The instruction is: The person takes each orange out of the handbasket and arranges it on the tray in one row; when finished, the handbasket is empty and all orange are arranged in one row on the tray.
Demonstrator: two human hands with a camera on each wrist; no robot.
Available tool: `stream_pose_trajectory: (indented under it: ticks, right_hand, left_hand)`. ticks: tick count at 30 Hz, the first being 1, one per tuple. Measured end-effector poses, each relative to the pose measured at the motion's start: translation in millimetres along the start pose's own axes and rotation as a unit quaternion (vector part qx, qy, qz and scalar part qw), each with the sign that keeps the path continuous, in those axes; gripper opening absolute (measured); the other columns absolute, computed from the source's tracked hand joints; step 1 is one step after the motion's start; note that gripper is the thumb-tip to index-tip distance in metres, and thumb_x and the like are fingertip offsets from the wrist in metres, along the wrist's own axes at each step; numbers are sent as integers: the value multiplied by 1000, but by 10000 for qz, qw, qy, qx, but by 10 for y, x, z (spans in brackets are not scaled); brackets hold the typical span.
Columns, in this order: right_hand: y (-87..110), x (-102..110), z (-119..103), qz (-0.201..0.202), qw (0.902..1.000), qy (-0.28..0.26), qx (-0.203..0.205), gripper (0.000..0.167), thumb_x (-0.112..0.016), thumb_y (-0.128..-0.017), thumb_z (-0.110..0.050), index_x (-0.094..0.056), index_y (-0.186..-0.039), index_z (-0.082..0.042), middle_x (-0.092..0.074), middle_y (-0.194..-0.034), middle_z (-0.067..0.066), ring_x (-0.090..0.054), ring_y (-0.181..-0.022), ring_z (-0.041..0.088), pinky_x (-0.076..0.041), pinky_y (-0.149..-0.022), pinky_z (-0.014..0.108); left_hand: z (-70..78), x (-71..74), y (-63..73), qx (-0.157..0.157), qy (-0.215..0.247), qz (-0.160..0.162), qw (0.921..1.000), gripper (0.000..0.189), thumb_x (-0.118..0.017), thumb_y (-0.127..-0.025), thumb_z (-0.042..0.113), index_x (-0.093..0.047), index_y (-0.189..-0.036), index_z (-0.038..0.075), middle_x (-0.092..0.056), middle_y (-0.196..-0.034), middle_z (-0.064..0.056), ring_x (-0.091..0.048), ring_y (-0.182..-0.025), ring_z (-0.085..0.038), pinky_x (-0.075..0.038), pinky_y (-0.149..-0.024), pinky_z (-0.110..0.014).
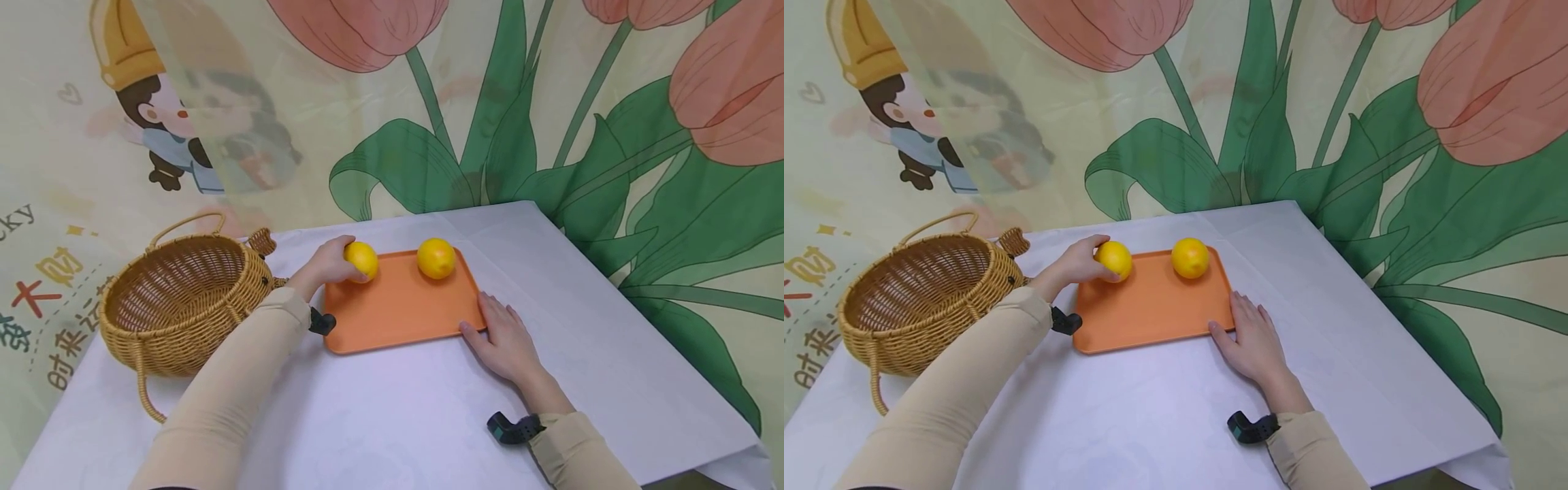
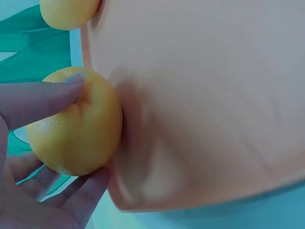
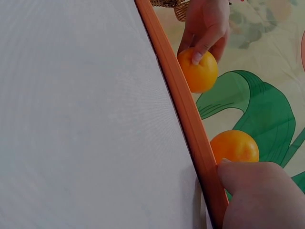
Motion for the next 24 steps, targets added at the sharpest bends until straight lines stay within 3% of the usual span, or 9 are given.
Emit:
stream_pose_trajectory:
  ticks: [9,19,24]
  right_hand:
    - [1,-12,5,3,10000,35,-26,85,-54,-101,-55,-29,-159,2,-35,-161,21,-28,-150,38,-10,-122,56]
    - [2,3,-20,-17,10000,15,-68,85,-55,-101,-54,-29,-159,3,-34,-161,22,-28,-150,39,-11,-122,57]
    - [-9,-1,-14,-77,9999,-10,-88,85,-54,-101,-55,-29,-159,2,-34,-162,21,-27,-150,38,-10,-122,57]
  left_hand:
    - [3,-33,-5,-23,361,-16,9993,89,-87,-79,19,-43,-155,9,-45,-154,-16,-42,-134,-38,-33,-114,-56]
    - [-40,-69,12,116,690,123,9975,87,-88,-80,20,-42,-154,10,-47,-151,-15,-45,-131,-35,-34,-114,-52]
    - [-31,-81,24,63,637,190,9978,89,-89,-79,20,-43,-154,10,-48,-150,-14,-46,-130,-35,-35,-113,-52]
Point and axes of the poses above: each hand's wrist, its own y-axis away from the middle knuckle, its own x-axis out of the back of the hand, z = x × y, the point moved 5 cm from there along -y, towards the middle knuckle
